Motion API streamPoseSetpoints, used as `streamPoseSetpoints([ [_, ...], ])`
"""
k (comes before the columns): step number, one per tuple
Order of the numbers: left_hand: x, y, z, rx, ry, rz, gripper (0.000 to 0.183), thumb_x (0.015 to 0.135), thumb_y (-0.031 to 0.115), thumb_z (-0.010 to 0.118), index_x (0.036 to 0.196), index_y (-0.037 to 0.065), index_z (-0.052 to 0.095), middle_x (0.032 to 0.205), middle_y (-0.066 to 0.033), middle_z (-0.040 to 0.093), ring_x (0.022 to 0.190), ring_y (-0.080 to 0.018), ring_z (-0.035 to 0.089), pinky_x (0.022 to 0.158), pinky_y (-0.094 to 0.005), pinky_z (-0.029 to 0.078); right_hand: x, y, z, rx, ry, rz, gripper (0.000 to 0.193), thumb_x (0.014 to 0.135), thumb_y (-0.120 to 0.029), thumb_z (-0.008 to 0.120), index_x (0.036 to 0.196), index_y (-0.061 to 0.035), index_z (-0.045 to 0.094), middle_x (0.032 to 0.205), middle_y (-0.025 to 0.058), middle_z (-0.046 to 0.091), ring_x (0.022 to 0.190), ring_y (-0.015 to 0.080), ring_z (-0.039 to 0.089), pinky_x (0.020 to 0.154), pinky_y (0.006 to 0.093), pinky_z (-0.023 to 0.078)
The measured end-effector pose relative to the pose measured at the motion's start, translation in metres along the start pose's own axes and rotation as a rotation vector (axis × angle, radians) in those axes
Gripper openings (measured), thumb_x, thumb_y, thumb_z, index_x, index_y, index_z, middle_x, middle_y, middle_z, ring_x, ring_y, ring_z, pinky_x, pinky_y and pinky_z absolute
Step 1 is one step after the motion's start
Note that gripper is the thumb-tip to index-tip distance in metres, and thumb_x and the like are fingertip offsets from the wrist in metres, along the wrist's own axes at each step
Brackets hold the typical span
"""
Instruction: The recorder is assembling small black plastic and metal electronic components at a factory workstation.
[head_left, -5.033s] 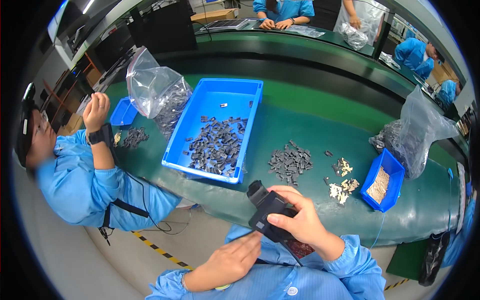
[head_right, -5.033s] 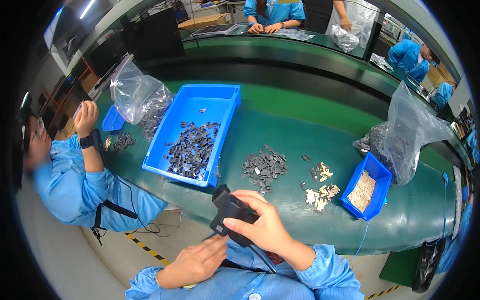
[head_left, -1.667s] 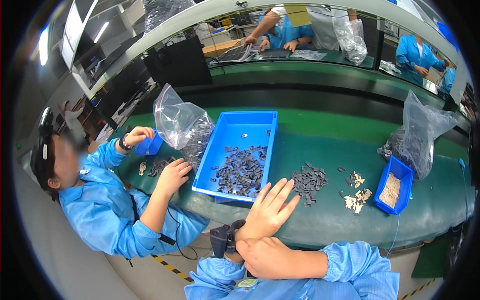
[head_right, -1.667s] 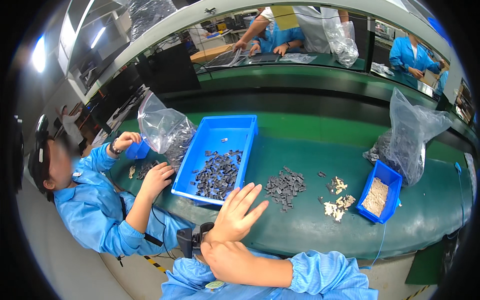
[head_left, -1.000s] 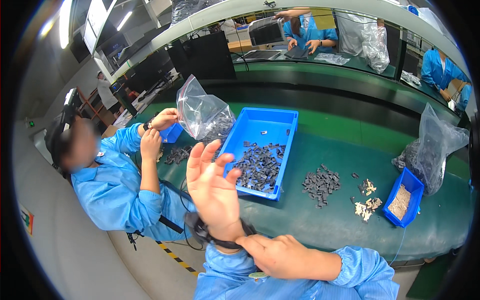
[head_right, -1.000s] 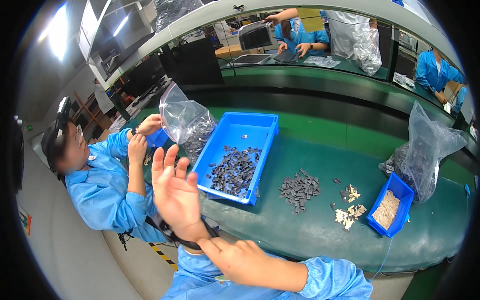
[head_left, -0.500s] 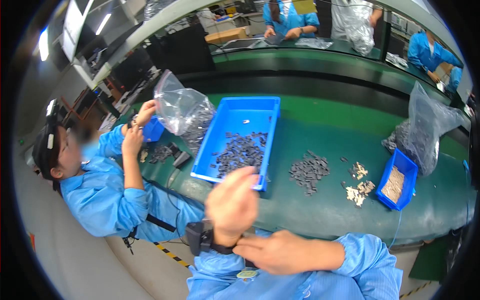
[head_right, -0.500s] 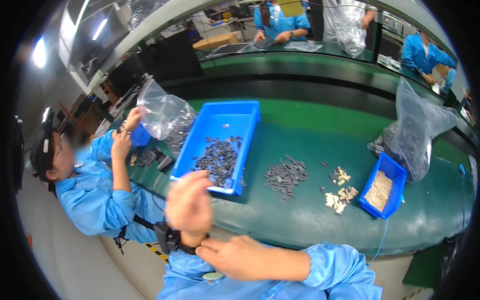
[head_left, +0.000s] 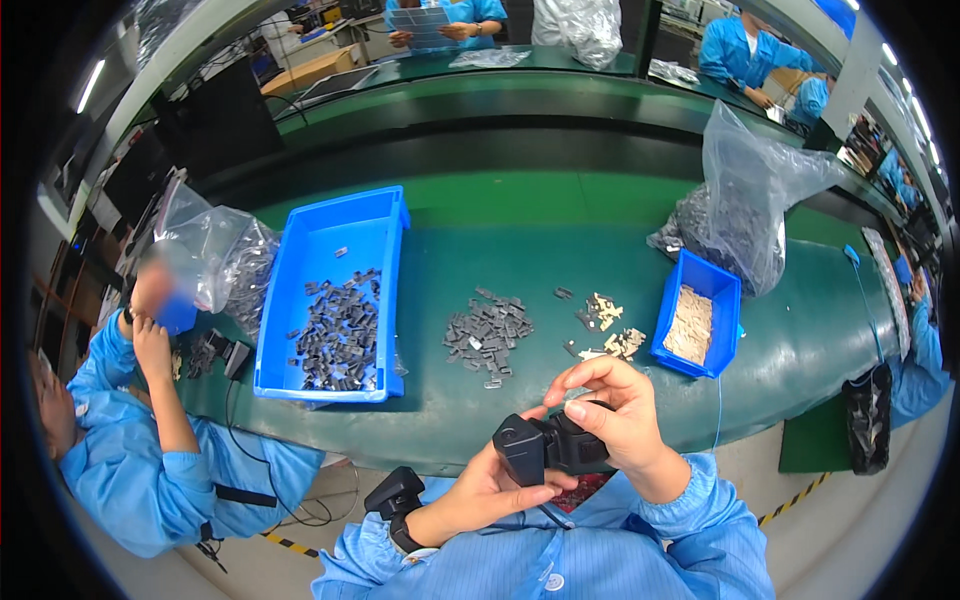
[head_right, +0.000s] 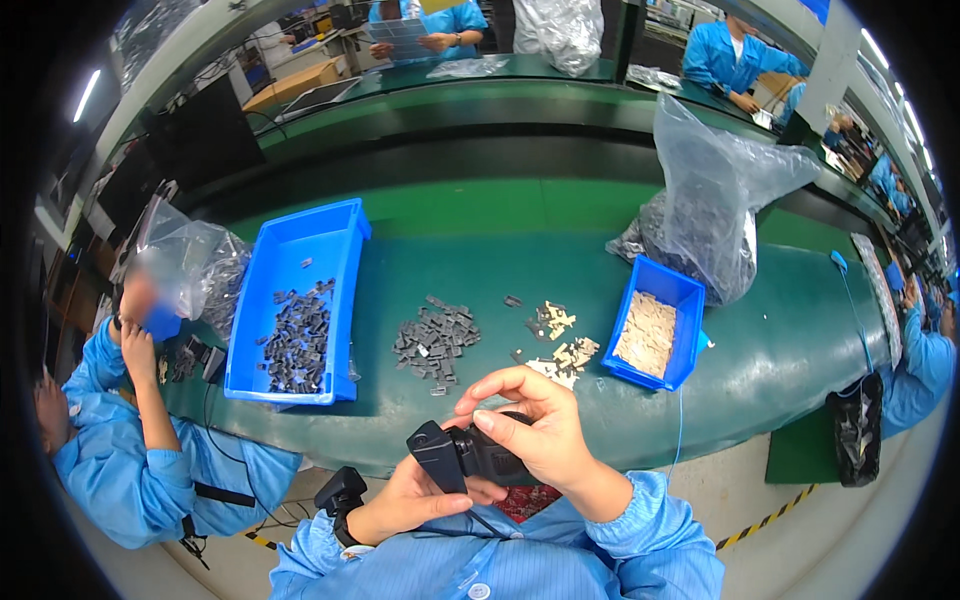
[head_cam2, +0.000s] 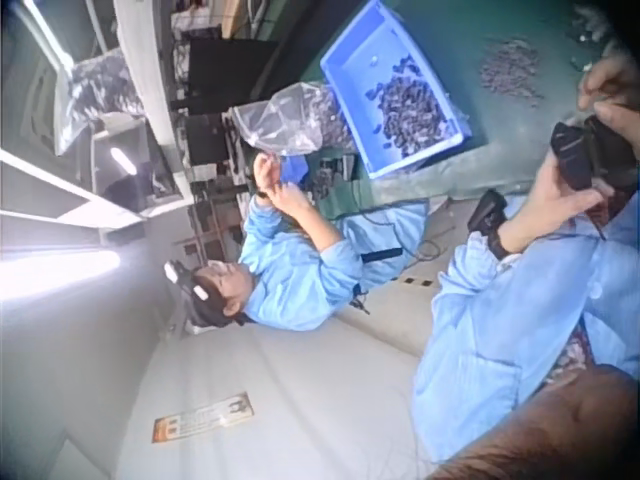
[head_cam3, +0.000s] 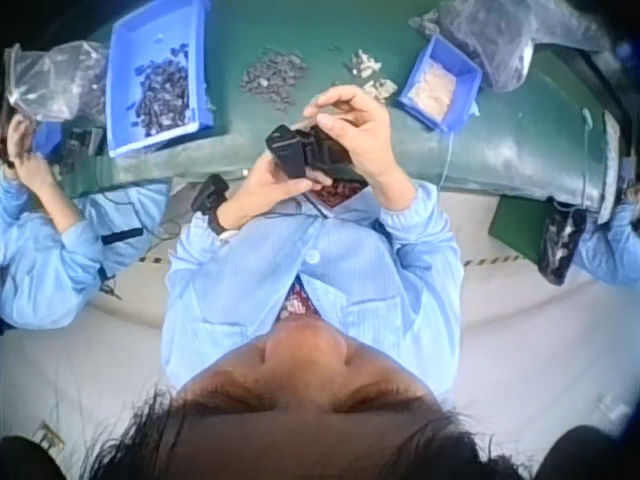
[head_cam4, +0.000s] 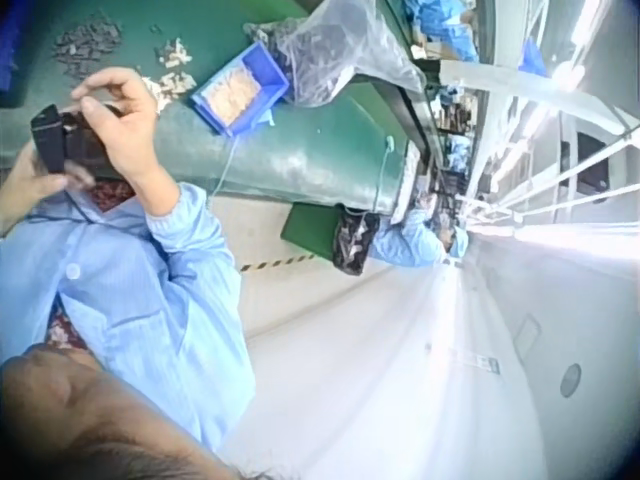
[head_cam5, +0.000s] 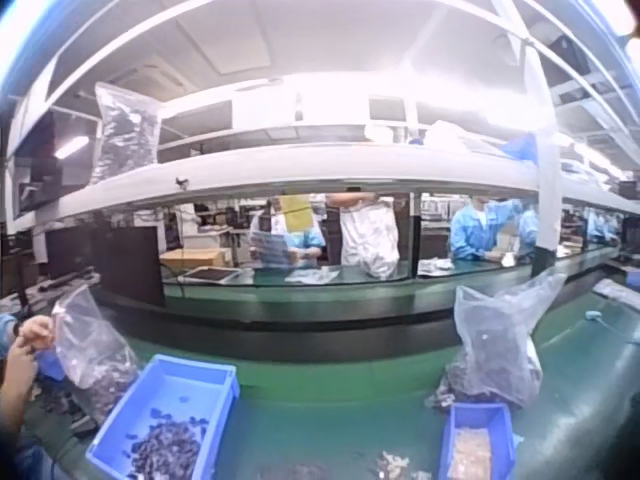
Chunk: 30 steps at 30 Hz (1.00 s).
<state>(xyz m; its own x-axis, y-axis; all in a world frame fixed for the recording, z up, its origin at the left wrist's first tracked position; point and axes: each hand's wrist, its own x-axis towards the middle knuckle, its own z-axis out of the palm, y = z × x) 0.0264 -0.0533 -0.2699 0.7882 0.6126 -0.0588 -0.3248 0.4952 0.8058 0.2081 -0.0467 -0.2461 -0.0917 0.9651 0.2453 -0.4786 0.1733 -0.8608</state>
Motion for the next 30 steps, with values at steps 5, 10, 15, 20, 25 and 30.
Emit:
streamPoseSetpoints([
  [5,0.003,-0.004,-0.008,-0.164,0.023,-0.091,0.062,0.085,0.006,0.056,0.135,0.007,0.020,0.103,-0.0214,0.056,0.085,-0.0257,0.063,0.075,-0.0348,0.053,-0.003,-0.005,-0.023,-0.725,-0.188,-0.244,0.026,0.076,-0.011,0.066,0.099,-0.0002,0.058,0.102,0.0145,0.057,0.088,0.0230,0.061,0.072,0.0330,0.050],
  [10,0.003,-0.006,-0.008,-0.313,0.061,-0.138,0.062,0.087,0.009,0.053,0.136,0.010,0.016,0.102,-0.0228,0.056,0.081,-0.0259,0.064,0.070,-0.0347,0.054,-0.011,-0.016,-0.020,-0.965,-0.232,-0.254,0.041,0.064,-0.015,0.068,0.101,-0.0013,0.058,0.108,0.0171,0.055,0.093,0.0290,0.057,0.077,0.0366,0.046],
  [15,-0.004,0.003,0.003,-0.166,0.117,-0.068,0.067,0.086,0.002,0.053,0.138,0.013,0.012,0.101,-0.0236,0.056,0.082,-0.0281,0.063,0.072,-0.0351,0.054,-0.012,-0.003,-0.025,-1.016,-0.275,-0.273,0.038,0.063,-0.005,0.065,0.100,-0.0007,0.056,0.097,0.0141,0.061,0.088,0.0283,0.059,0.075,0.0369,0.047],
  [20,-0.010,0.007,0.003,-0.086,0.127,-0.051,0.071,0.083,-0.003,0.055,0.136,0.013,0.012,0.102,-0.0237,0.057,0.085,-0.0292,0.063,0.071,-0.0355,0.054,-0.014,0.024,-0.022,-0.792,-0.174,-0.108,0.033,0.067,0.001,0.060,0.099,-0.0023,0.055,0.088,0.0095,0.061,0.079,0.0250,0.060,0.068,0.0316,0.048],
  [25,-0.014,0.005,-0.003,-0.068,0.159,-0.016,0.064,0.080,-0.001,0.059,0.129,0.013,0.021,0.098,-0.0277,0.056,0.079,-0.0311,0.064,0.071,-0.0383,0.054,-0.010,0.037,-0.016,-0.607,-0.106,0.006,0.024,0.072,0.001,0.058,0.096,-0.0017,0.055,0.084,0.0083,0.061,0.075,0.0211,0.061,0.066,0.0301,0.047],
  [30,-0.021,0.005,-0.016,-0.128,0.142,-0.005,0.059,0.078,0.001,0.062,0.125,0.010,0.028,0.095,-0.0197,0.059,0.082,-0.0271,0.063,0.070,-0.0343,0.053,0.002,0.023,0.000,-0.743,-0.170,-0.003,0.021,0.072,0.001,0.059,0.092,-0.0021,0.054,0.083,0.0084,0.060,0.075,0.0204,0.061,0.065,0.0286,0.047],
])
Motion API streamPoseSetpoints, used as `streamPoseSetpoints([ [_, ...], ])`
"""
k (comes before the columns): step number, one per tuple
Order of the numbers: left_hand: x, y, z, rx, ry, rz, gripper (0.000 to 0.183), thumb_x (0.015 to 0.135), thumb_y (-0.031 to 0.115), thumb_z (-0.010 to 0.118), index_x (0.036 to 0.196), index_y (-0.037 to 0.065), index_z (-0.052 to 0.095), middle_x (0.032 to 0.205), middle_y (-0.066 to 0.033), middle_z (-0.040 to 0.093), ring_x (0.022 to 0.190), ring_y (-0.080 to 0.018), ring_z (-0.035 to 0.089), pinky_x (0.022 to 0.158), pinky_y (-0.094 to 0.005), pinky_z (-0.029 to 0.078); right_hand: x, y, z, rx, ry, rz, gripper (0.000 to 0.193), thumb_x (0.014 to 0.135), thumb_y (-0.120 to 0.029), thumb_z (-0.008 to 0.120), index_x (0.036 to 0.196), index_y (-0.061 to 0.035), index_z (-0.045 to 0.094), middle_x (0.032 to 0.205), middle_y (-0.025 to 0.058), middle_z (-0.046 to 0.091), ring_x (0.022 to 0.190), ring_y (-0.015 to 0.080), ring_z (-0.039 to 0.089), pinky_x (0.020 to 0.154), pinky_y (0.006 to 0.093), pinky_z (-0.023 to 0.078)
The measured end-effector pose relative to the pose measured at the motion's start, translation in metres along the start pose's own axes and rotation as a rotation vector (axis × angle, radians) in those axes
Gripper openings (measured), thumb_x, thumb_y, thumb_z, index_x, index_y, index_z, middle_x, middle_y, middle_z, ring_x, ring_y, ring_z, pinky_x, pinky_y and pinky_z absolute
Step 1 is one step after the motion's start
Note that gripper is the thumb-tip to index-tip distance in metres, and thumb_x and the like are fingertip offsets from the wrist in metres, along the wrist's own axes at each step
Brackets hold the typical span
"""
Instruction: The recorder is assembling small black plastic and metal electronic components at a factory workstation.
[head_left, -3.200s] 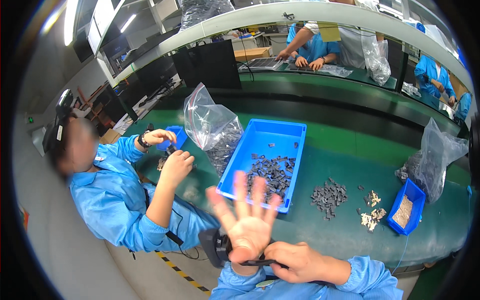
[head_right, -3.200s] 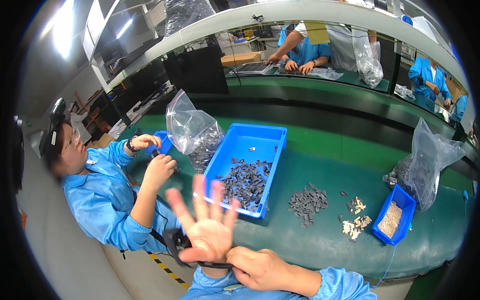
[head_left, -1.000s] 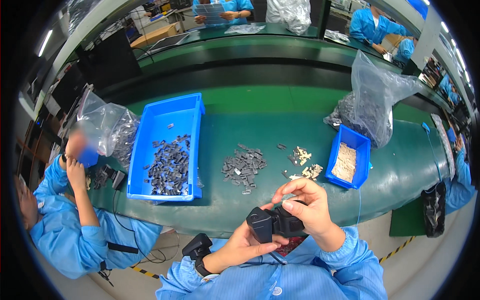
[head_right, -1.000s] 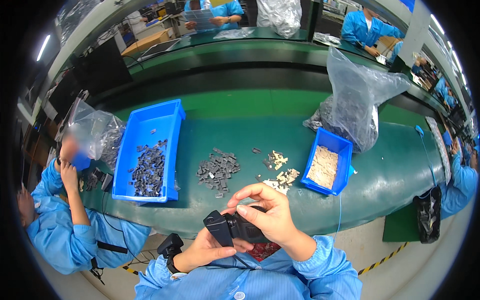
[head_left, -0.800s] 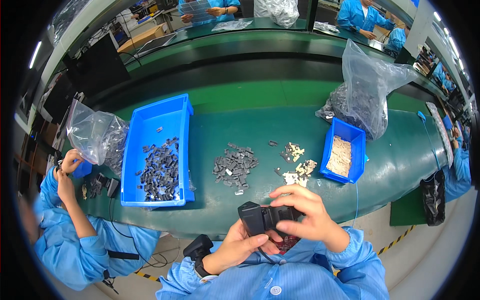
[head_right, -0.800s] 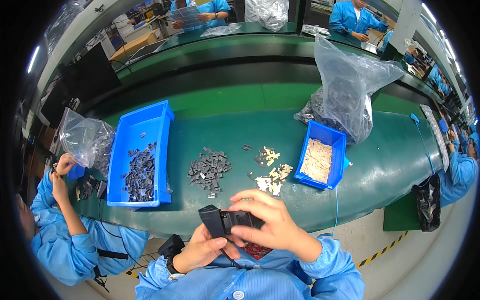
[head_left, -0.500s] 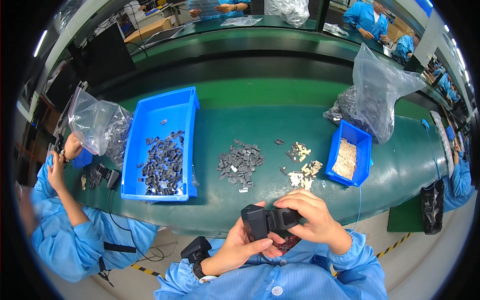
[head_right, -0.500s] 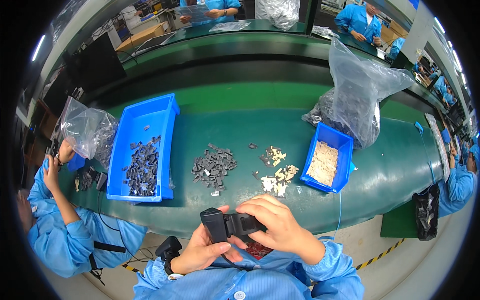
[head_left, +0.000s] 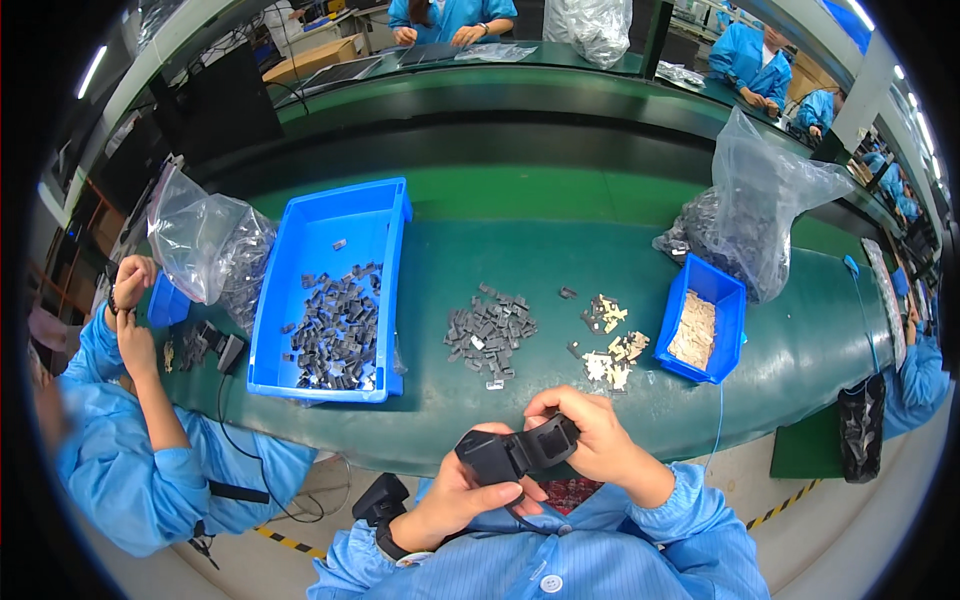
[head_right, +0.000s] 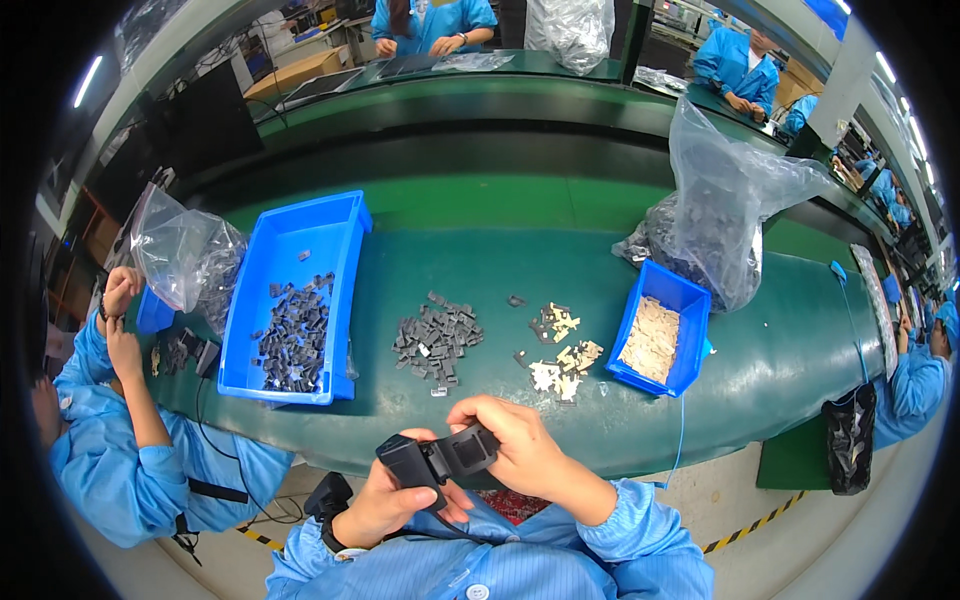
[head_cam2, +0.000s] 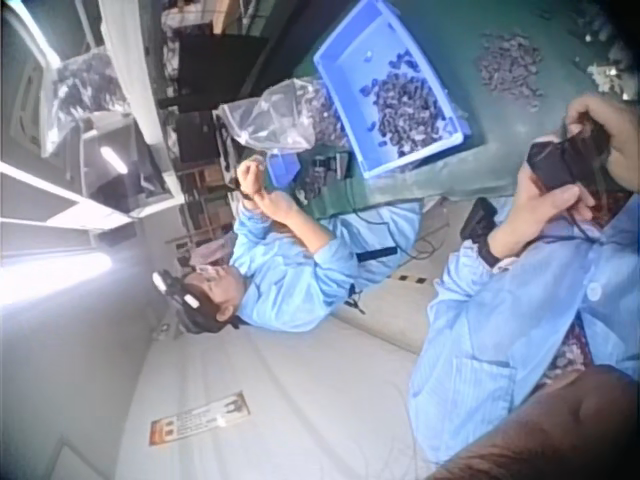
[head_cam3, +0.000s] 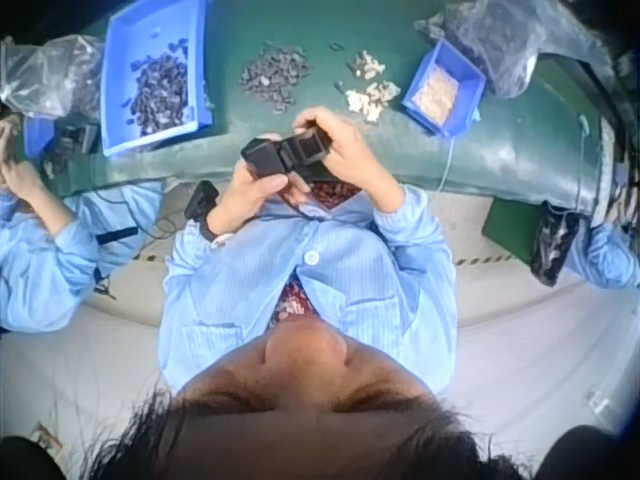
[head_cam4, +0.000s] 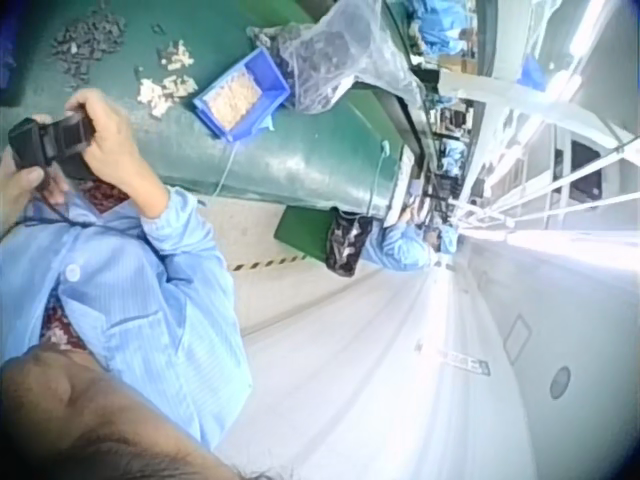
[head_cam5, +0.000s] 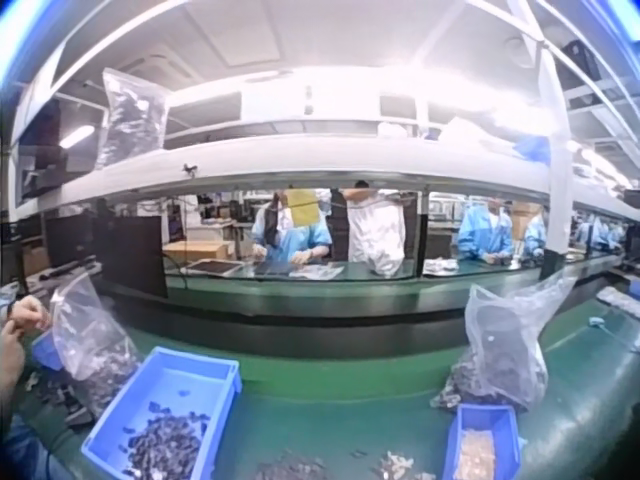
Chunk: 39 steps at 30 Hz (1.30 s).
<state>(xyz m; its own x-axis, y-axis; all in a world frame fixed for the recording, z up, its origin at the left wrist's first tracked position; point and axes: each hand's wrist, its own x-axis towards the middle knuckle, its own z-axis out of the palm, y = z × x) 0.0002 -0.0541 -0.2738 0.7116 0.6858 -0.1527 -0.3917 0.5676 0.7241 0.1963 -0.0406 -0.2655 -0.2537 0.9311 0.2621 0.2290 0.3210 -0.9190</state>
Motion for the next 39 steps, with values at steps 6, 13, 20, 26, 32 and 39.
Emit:
streamPoseSetpoints([
  [6,0.006,0.020,-0.002,1.157,0.111,0.581,0.061,0.054,0.020,0.082,0.104,0.004,0.051,0.091,-0.0098,0.045,0.087,-0.0215,0.046,0.075,-0.0313,0.040,0.004,-0.001,0.006,0.006,0.005,-0.003,0.013,0.080,-0.009,0.061,0.088,-0.0024,0.053,0.072,0.0071,0.059,0.067,0.0192,0.061,0.060,0.0271,0.047],
  [13,0.020,0.024,0.023,1.060,-0.052,0.840,0.051,0.052,0.034,0.079,0.082,0.004,0.051,0.088,-0.0084,0.057,0.085,-0.0243,0.048,0.078,-0.0364,0.037,-0.003,-0.007,0.005,0.051,0.075,0.001,0.022,0.079,-0.020,0.066,0.074,-0.0025,0.054,0.059,0.0072,0.055,0.052,0.0144,0.054,0.047,0.0266,0.041],
  [20,0.015,0.021,0.035,1.469,-0.167,1.013,0.045,0.053,0.033,0.077,0.084,0.008,0.058,0.087,-0.0035,0.059,0.092,-0.0234,0.053,0.084,-0.0401,0.034,-0.009,-0.013,-0.015,-0.045,0.093,-0.138,0.028,0.075,-0.022,0.071,0.067,-0.0034,0.051,0.053,0.0065,0.050,0.045,0.0155,0.049,0.041,0.0277,0.036],
  [26,0.010,0.016,0.041,1.532,-0.062,1.071,0.043,0.053,0.034,0.077,0.081,0.007,0.058,0.086,-0.0040,0.060,0.089,-0.0239,0.056,0.082,-0.0399,0.036,-0.027,-0.005,-0.019,0.062,0.081,-0.122,0.018,0.073,-0.014,0.071,0.075,-0.0020,0.057,0.060,0.0052,0.054,0.051,0.0109,0.051,0.045,0.0247,0.037],
  [32,0.032,0.020,0.041,1.441,0.075,1.075,0.053,0.049,0.036,0.083,0.080,0.003,0.055,0.083,-0.0096,0.060,0.082,-0.0279,0.059,0.080,-0.0443,0.043,-0.068,-0.025,-0.042,0.016,0.188,-0.086,0.008,0.076,-0.006,0.065,0.076,0.0011,0.060,0.070,0.0084,0.060,0.058,0.0152,0.056,0.053,0.0255,0.044],
  [39,0.082,0.012,0.069,0.867,0.163,0.598,0.043,0.062,0.017,0.081,0.089,0.000,0.053,0.079,-0.0052,0.062,0.072,-0.0081,0.057,0.067,-0.0219,0.046,-0.089,-0.038,0.005,0.580,-0.550,0.168,0.013,0.086,-0.011,0.054,0.089,0.0002,0.058,0.084,0.0093,0.059,0.082,0.0225,0.057,0.074,0.0305,0.044],
])
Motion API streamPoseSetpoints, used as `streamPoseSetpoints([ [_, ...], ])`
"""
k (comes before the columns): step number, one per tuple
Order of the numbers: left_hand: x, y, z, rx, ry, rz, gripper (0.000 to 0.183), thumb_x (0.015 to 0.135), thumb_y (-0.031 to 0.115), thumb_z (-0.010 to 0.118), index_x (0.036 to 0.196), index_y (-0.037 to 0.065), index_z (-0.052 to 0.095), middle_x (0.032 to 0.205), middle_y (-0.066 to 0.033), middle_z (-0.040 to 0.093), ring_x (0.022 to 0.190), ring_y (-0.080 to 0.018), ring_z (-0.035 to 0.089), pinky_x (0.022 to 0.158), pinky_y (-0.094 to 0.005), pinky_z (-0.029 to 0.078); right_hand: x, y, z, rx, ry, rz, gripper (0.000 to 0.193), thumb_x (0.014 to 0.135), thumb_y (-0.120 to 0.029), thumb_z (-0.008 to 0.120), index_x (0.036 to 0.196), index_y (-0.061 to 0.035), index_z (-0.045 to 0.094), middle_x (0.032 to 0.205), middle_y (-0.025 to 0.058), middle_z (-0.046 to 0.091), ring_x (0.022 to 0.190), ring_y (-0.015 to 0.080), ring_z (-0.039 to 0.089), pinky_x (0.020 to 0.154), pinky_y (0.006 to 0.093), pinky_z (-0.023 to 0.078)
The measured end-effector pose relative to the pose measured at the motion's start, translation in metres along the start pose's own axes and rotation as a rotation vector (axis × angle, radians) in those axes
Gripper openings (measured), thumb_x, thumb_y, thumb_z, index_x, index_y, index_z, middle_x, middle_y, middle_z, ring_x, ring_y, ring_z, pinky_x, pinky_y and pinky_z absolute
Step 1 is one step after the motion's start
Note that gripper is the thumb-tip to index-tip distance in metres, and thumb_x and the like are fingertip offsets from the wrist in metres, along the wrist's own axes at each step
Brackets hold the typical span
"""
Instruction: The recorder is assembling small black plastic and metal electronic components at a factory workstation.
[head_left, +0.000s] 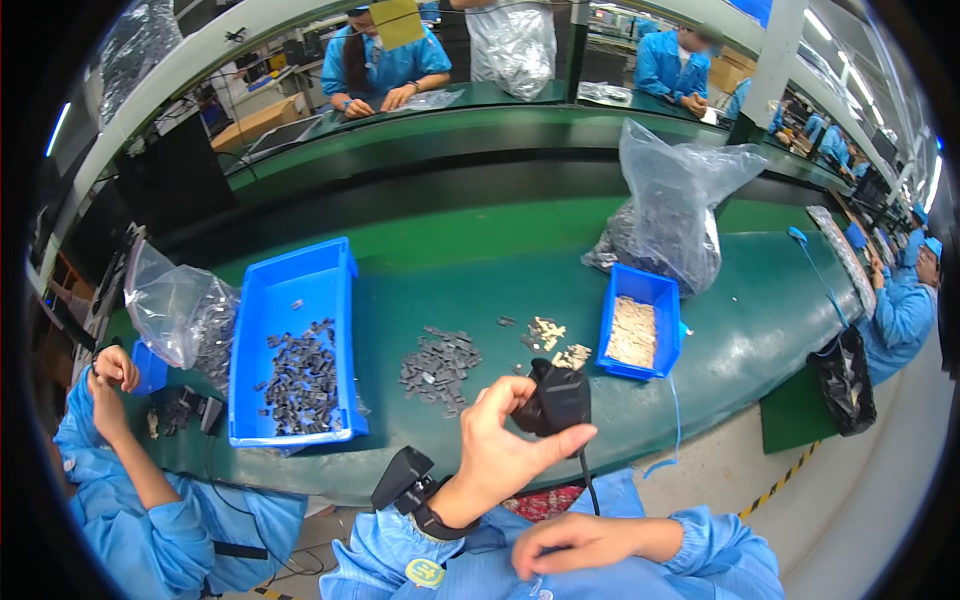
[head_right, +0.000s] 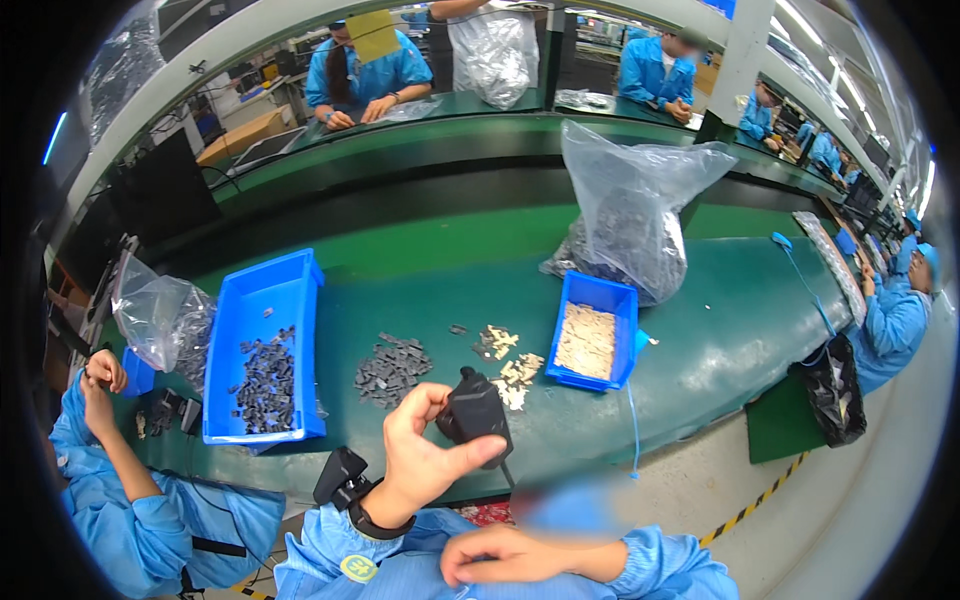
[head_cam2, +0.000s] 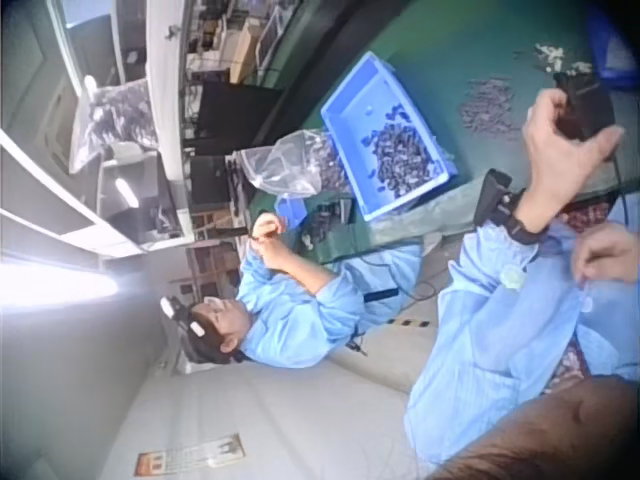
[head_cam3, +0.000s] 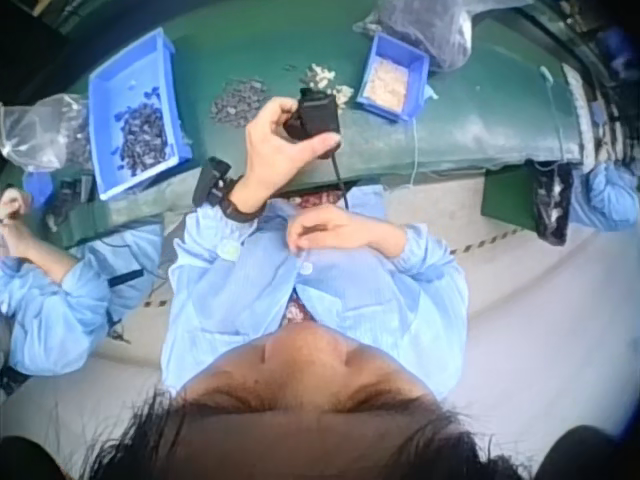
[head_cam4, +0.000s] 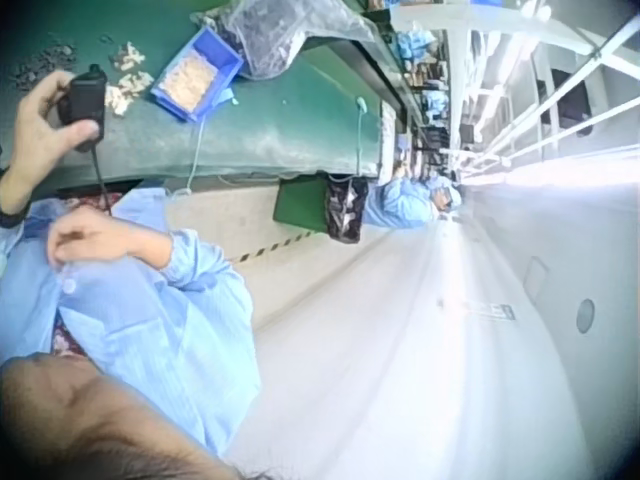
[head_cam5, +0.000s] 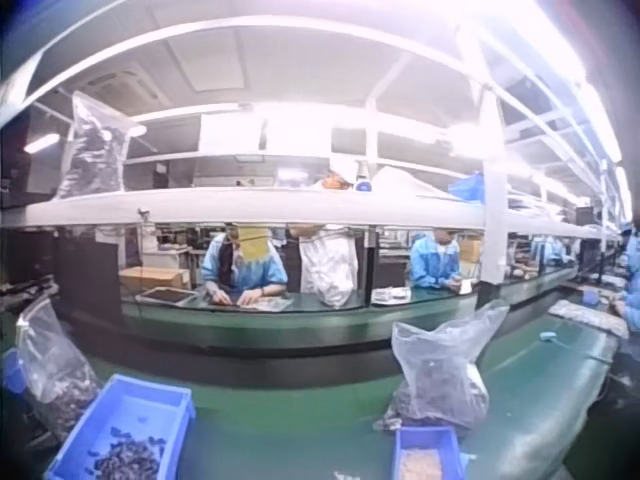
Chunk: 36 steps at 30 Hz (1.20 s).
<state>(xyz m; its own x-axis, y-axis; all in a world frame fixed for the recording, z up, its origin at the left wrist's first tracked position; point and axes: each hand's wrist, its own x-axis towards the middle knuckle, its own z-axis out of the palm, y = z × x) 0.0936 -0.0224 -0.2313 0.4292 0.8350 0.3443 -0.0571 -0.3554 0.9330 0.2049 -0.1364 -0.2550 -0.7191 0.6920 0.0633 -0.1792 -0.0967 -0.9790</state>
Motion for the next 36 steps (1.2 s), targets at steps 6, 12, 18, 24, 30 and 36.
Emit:
streamPoseSetpoints([
  [6,-0.003,-0.012,0.022,-0.497,-0.137,-0.313,0.024,0.074,0.006,0.070,0.090,-0.001,0.054,0.088,-0.0056,0.061,0.077,-0.0075,0.056,0.067,-0.0208,0.046,-0.041,0.014,-0.009,-0.612,0.688,0.129,0.011,0.079,-0.009,0.056,0.089,-0.0042,0.059,0.084,0.0091,0.060,0.083,0.0245,0.058,0.073,0.0348,0.045],
  [12,-0.036,-0.031,0.044,-0.852,-0.296,-0.592,0.021,0.081,0.000,0.061,0.100,-0.003,0.055,0.090,-0.0109,0.063,0.078,-0.0146,0.061,0.070,-0.0251,0.049,-0.119,-0.011,-0.047,-1.927,0.900,0.194,0.024,0.063,-0.004,0.059,0.087,-0.0022,0.059,0.081,0.0084,0.059,0.076,0.0250,0.056,0.071,0.0347,0.042],
  [18,-0.021,-0.032,0.068,-0.699,-0.259,-0.448,0.019,0.081,0.001,0.062,0.097,-0.003,0.055,0.091,-0.0108,0.062,0.076,-0.0133,0.060,0.067,-0.0242,0.049,-0.121,0.027,-0.035,-1.006,1.340,0.167,0.016,0.076,-0.001,0.058,0.092,0.0026,0.058,0.082,0.0112,0.061,0.075,0.0219,0.059,0.067,0.0327,0.046],
  [24,-0.022,-0.028,0.066,-0.688,-0.328,-0.468,0.016,0.081,0.000,0.060,0.094,-0.004,0.053,0.091,-0.0083,0.057,0.074,-0.0134,0.060,0.068,-0.0245,0.050,-0.049,0.035,-0.009,-0.240,1.380,-0.339,0.015,0.085,0.001,0.050,0.097,0.0051,0.059,0.086,0.0099,0.062,0.077,0.0141,0.058,0.068,0.0249,0.047],
  [30,-0.020,-0.004,0.040,-0.405,-0.511,-0.280,0.021,0.081,-0.003,0.057,0.102,-0.005,0.052,0.108,-0.0080,0.042,0.094,-0.0203,0.059,0.065,-0.0222,0.055,-0.040,0.050,-0.009,-0.118,1.411,-0.491,0.017,0.081,0.008,0.050,0.093,0.0074,0.061,0.087,0.0102,0.061,0.079,0.0150,0.058,0.068,0.0243,0.046],
  [36,-0.018,-0.010,0.027,-0.538,-0.539,-0.419,0.062,0.079,-0.003,0.060,0.129,0.005,0.025,0.106,-0.0128,0.041,0.088,-0.0195,0.060,0.054,-0.0236,0.056,-0.037,0.047,-0.007,0.415,0.980,-0.696,0.041,0.077,0.005,0.047,0.118,0.0019,0.052,0.105,0.0161,0.058,0.094,0.0197,0.054,0.084,0.0323,0.042],
])
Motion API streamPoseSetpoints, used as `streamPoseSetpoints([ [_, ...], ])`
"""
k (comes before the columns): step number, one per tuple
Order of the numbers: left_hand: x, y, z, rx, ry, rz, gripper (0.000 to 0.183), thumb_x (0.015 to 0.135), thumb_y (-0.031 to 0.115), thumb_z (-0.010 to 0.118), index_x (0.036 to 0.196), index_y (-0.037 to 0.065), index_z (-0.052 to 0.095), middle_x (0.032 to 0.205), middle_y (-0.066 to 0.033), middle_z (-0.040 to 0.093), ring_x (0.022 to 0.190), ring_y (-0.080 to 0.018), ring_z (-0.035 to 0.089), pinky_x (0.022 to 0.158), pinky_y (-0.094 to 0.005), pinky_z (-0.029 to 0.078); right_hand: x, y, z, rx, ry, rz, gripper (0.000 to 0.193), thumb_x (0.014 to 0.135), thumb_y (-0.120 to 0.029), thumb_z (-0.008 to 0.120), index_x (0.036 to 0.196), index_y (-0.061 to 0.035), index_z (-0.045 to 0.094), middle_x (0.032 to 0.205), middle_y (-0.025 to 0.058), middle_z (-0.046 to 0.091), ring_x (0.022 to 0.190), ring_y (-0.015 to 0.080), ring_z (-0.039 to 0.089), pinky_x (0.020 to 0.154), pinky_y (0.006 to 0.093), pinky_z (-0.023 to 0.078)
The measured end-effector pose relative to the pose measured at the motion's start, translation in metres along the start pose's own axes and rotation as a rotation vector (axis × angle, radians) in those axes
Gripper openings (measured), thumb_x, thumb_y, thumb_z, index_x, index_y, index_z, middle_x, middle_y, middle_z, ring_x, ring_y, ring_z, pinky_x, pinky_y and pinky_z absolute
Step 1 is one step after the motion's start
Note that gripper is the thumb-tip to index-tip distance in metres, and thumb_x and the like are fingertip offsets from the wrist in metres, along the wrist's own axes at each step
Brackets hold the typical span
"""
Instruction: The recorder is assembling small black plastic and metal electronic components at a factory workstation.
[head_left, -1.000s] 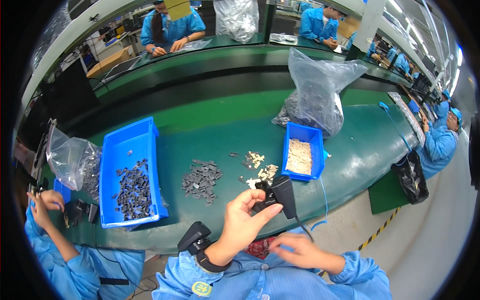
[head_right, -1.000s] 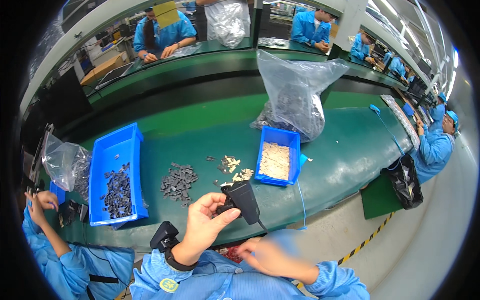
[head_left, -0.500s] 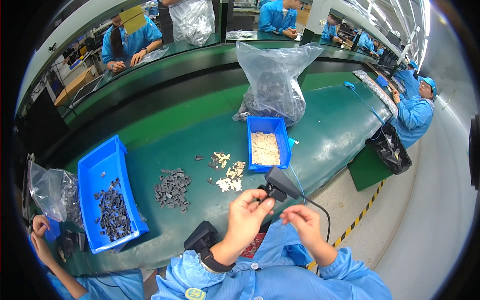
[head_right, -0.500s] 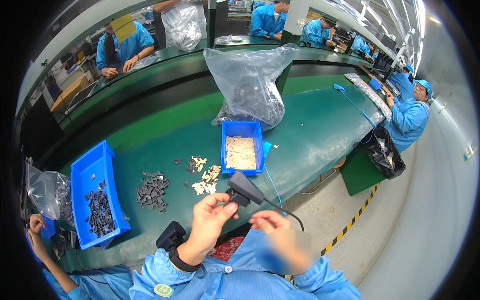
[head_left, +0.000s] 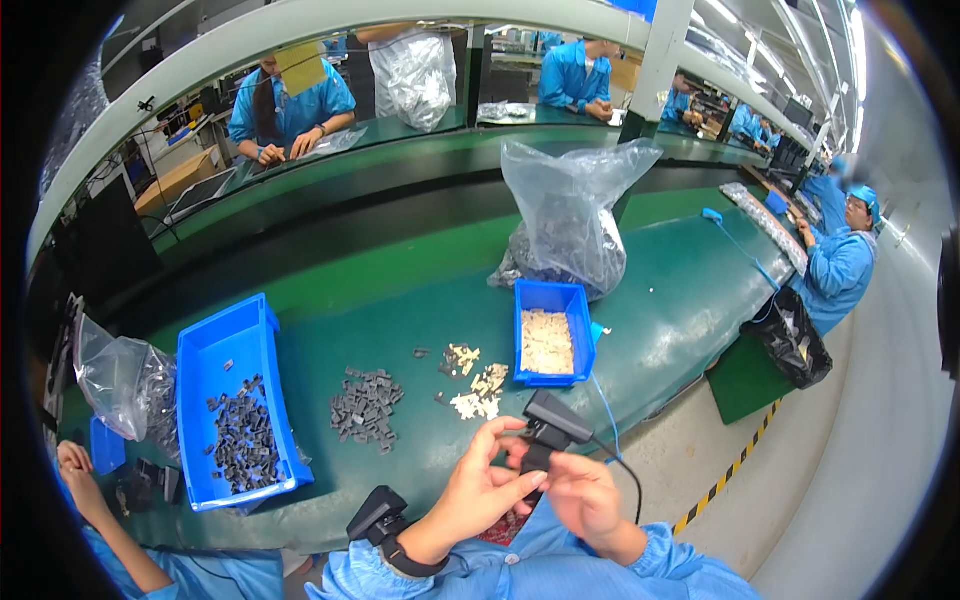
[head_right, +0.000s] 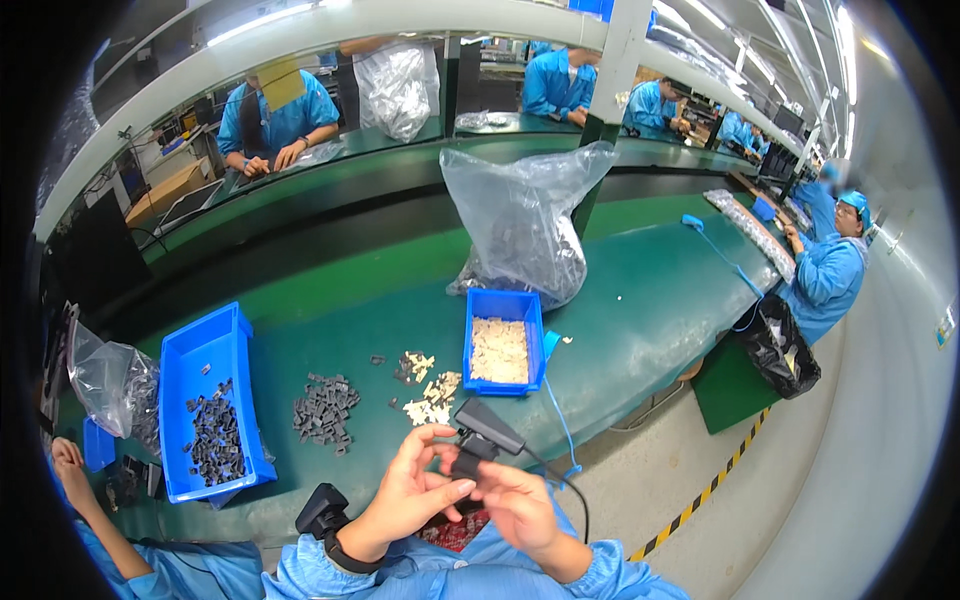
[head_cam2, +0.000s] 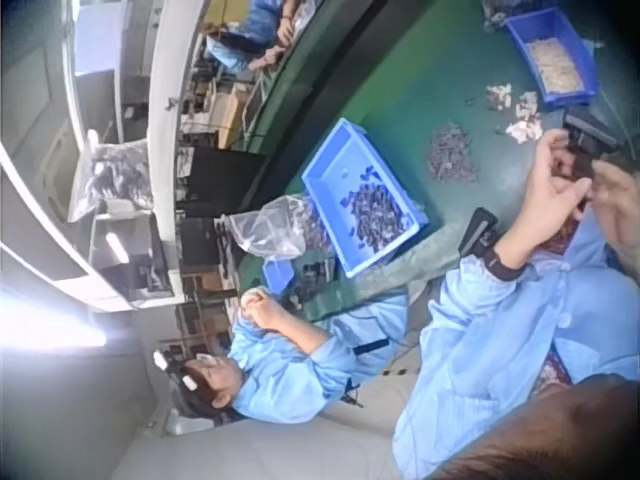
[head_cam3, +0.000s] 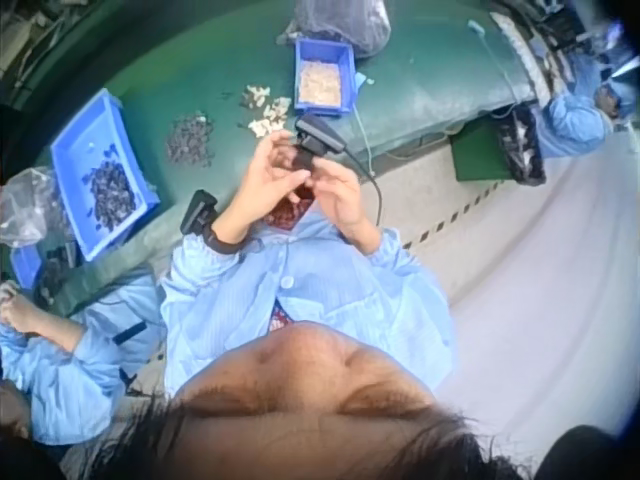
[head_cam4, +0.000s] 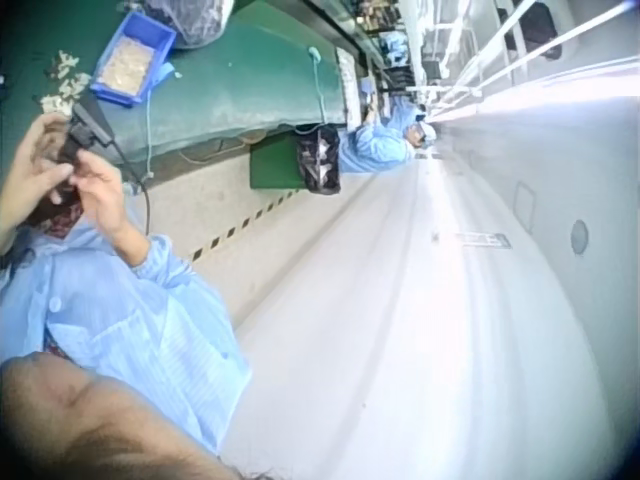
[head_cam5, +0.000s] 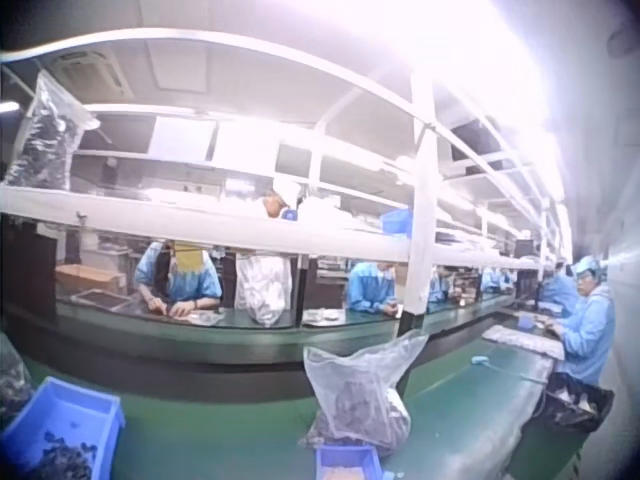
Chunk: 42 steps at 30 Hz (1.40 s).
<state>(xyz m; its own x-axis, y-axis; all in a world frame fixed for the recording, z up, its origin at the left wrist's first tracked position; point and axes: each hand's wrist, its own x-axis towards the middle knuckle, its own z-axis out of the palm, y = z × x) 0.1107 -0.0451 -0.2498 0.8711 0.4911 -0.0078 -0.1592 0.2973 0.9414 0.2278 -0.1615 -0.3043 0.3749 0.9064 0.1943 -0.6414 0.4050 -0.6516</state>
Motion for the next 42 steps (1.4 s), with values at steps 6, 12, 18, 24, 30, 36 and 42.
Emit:
streamPoseSetpoints([
  [6,-0.006,0.002,0.007,0.094,0.000,0.083,0.066,0.080,-0.002,0.058,0.134,0.006,0.020,0.102,-0.0091,0.041,0.083,-0.0140,0.058,0.054,-0.0228,0.053,0.006,0.000,0.017,-0.029,-0.147,0.241,0.058,0.080,-0.006,0.044,0.134,0.0034,0.026,0.116,0.0106,0.049,0.087,0.0140,0.049,0.073,0.0265,0.040],
  [12,-0.001,0.006,0.021,0.142,0.201,0.340,0.075,0.074,-0.008,0.060,0.133,0.004,0.015,0.129,-0.0210,0.032,0.090,-0.0198,0.060,0.053,-0.0234,0.055,0.041,-0.034,0.046,-0.273,-0.082,0.058,0.068,0.066,-0.006,0.043,0.132,0.0073,0.029,0.138,0.0222,0.028,0.126,0.0316,0.034,0.103,0.0401,0.029],
  [18,-0.006,-0.009,0.029,0.570,0.203,0.459,0.058,0.076,-0.005,0.061,0.122,0.001,0.027,0.107,-0.0179,0.049,0.085,-0.0178,0.061,0.053,-0.0186,0.051,0.049,-0.048,0.042,-0.020,-0.016,-0.003,0.072,0.056,0.005,0.038,0.128,0.0095,0.034,0.135,0.0260,0.030,0.129,0.0361,0.026,0.105,0.0476,0.025],
  [24,-0.016,-0.011,0.033,0.409,0.085,0.322,0.041,0.077,-0.002,0.061,0.110,-0.005,0.037,0.095,-0.0152,0.057,0.079,-0.0145,0.061,0.058,-0.0216,0.052,0.044,-0.043,0.049,0.085,0.041,-0.028,0.064,0.058,0.009,0.039,0.122,0.0136,0.039,0.130,0.0293,0.036,0.126,0.0394,0.030,0.105,0.0506,0.025],
  [30,-0.024,0.016,0.043,0.591,0.020,0.605,0.018,0.075,-0.009,0.059,0.090,-0.001,0.052,0.078,-0.0132,0.060,0.062,-0.0152,0.061,0.052,-0.0236,0.049,0.050,-0.028,0.027,-1.104,-0.525,-0.268,0.049,0.093,-0.033,0.039,0.128,0.0007,0.041,0.143,0.0138,0.022,0.134,0.0293,0.017,0.107,0.0425,0.014],
  [36,-0.026,0.029,0.056,0.863,-0.176,0.803,0.022,0.064,-0.004,0.063,0.084,0.004,0.061,0.071,-0.0125,0.053,0.058,-0.0274,0.053,0.053,-0.0336,0.044,0.053,-0.049,0.035,-0.887,-0.460,0.003,0.057,0.091,-0.015,0.040,0.140,-0.0039,0.012,0.144,0.0156,0.018,0.133,0.0288,0.018,0.107,0.0412,0.017],
  [42,-0.022,0.006,0.046,0.620,-0.087,0.588,0.021,0.074,-0.006,0.061,0.094,-0.001,0.055,0.086,-0.0149,0.063,0.062,-0.0166,0.062,0.051,-0.0258,0.051,0.048,-0.064,0.052,-0.457,-0.222,0.033,0.057,0.093,-0.028,0.040,0.139,-0.0061,0.014,0.138,0.0202,0.029,0.124,0.0329,0.037,0.101,0.0413,0.031],
])
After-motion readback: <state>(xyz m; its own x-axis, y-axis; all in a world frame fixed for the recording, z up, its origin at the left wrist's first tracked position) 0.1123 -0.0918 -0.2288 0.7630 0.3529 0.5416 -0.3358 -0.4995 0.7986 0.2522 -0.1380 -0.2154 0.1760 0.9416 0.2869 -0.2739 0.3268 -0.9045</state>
